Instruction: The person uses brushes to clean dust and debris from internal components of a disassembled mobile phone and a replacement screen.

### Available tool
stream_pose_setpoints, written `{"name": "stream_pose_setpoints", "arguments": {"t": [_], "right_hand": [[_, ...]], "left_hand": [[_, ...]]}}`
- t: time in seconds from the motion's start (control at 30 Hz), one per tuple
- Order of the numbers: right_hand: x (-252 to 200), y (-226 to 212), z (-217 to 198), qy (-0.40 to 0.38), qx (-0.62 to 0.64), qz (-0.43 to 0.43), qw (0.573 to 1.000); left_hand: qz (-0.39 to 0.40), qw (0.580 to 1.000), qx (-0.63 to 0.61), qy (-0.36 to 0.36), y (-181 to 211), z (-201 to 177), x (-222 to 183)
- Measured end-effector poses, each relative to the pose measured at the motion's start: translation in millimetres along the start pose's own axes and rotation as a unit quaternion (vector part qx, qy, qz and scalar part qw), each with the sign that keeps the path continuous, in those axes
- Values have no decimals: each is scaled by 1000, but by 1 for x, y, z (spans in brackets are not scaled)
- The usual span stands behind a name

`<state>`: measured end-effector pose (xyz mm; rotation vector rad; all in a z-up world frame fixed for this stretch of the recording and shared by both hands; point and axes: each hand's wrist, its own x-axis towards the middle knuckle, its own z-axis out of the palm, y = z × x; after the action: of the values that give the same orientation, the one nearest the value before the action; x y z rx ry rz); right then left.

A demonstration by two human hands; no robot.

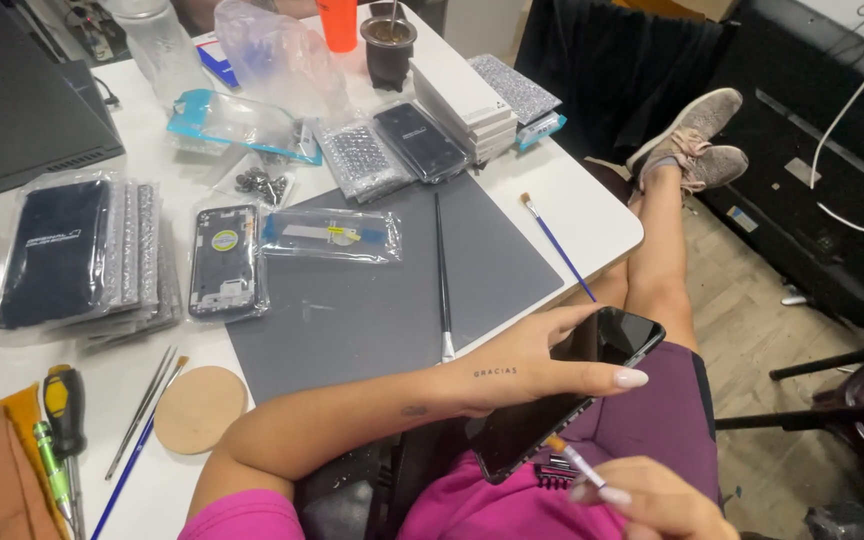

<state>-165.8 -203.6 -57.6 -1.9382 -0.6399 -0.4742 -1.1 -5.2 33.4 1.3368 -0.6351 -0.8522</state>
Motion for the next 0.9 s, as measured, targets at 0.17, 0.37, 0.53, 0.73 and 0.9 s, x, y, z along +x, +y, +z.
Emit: {"name": "stream_pose_setpoints", "arguments": {"t": [0.17, 0.37, 0.53, 0.73, 0.9], "right_hand": [[10, 1, 9, 44, 34, -48, 997], [1, -11, 12, 141, 0, 19, 990], [13, -21, 20, 116, 9, -19, 993], [4, -11, 1, 95, -22, -37, 995], [3, -14, 4, 197, -88, -52, 975]], "left_hand": [[-56, 998, 27, 9, 16, 6, -7], [-64, 998, 17, -2, 12, 8, -7], [-16, 999, 32, -39, -1, 6, -4], [-20, 997, 41, -69, -25, 3, 7], [0, 991, 111, -77, -29, -2, 6]]}}
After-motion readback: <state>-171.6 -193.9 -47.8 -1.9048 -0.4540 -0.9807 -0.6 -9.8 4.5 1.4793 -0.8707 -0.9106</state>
